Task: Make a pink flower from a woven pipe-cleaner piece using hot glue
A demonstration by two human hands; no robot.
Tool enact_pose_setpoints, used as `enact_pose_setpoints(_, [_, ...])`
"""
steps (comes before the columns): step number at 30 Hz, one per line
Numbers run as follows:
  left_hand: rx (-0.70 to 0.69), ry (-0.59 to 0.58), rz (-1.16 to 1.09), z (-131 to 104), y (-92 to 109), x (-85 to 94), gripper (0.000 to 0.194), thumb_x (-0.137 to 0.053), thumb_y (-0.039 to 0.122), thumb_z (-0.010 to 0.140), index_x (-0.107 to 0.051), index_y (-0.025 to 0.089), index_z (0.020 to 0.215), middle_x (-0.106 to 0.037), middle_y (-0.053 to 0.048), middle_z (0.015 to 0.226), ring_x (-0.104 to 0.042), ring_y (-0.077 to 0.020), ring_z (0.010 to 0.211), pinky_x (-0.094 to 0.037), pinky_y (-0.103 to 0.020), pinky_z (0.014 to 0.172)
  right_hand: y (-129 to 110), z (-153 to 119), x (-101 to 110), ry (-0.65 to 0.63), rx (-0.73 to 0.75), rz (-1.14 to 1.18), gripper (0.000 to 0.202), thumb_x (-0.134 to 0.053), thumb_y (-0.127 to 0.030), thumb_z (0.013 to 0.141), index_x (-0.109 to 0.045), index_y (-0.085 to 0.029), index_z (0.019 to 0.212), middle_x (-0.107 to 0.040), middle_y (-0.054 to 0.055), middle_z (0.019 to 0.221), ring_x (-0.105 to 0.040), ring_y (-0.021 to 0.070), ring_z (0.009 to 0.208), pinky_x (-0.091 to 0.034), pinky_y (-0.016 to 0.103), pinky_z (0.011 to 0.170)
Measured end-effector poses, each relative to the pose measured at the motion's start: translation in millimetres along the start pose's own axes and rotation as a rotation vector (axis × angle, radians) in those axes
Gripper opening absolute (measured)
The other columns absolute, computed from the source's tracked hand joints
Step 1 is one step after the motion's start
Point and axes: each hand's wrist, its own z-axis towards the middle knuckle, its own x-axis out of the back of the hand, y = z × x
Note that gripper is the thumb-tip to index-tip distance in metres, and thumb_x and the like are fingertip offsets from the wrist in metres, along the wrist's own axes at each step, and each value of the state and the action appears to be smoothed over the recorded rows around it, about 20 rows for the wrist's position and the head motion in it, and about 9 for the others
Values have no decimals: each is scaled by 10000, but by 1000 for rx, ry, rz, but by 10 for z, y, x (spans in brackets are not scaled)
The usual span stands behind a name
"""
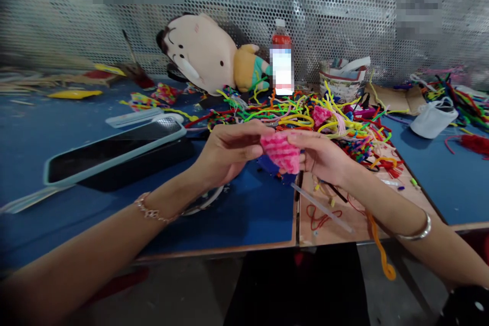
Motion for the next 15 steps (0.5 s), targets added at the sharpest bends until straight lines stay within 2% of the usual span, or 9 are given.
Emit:
enact_pose_setpoints(3, [-52, 85, 115, -13, -27, -5, 368, -803, 437, 675, -756, 282, 1005, -693, -1, 794, -571, -82, 651, -499, -188, 602, 29, 18, 2, 148, 265, -153, 187, -780, -267, 651, -745, -221, 828, -744, -22, 758, -663, 92, 642, -571, 221, 629])
enact_pose_setpoints(7, [-122, 57, 367, -33, -14, -17, 290, -686, 415, 802, -742, 254, 1037, -736, -38, 1016, -658, -151, 900, -550, -253, 777, 81, 0, -21, 249, 564, -490, 170, -769, -257, 692, -767, -267, 862, -767, -23, 886, -698, 127, 829, -569, 291, 827])
enact_pose_setpoints(10, [-166, 3, 439, -45, -3, -28, 310, -662, 391, 825, -717, 254, 1097, -723, -50, 1120, -629, -201, 1093, -515, -338, 950, 97, -33, -65, 278, 668, -623, 157, -746, -225, 698, -772, -284, 841, -766, -23, 954, -698, 169, 930, -551, 363, 917])
enact_pose_setpoints(15, [-199, -78, 446, -61, 3, -36, 352, -658, 332, 833, -676, 237, 1172, -682, -63, 1232, -584, -222, 1207, -445, -392, 1066, 101, -70, -116, 236, 717, -687, 159, -726, -200, 716, -775, -305, 825, -762, -25, 986, -693, 177, 991, -515, 382, 997])
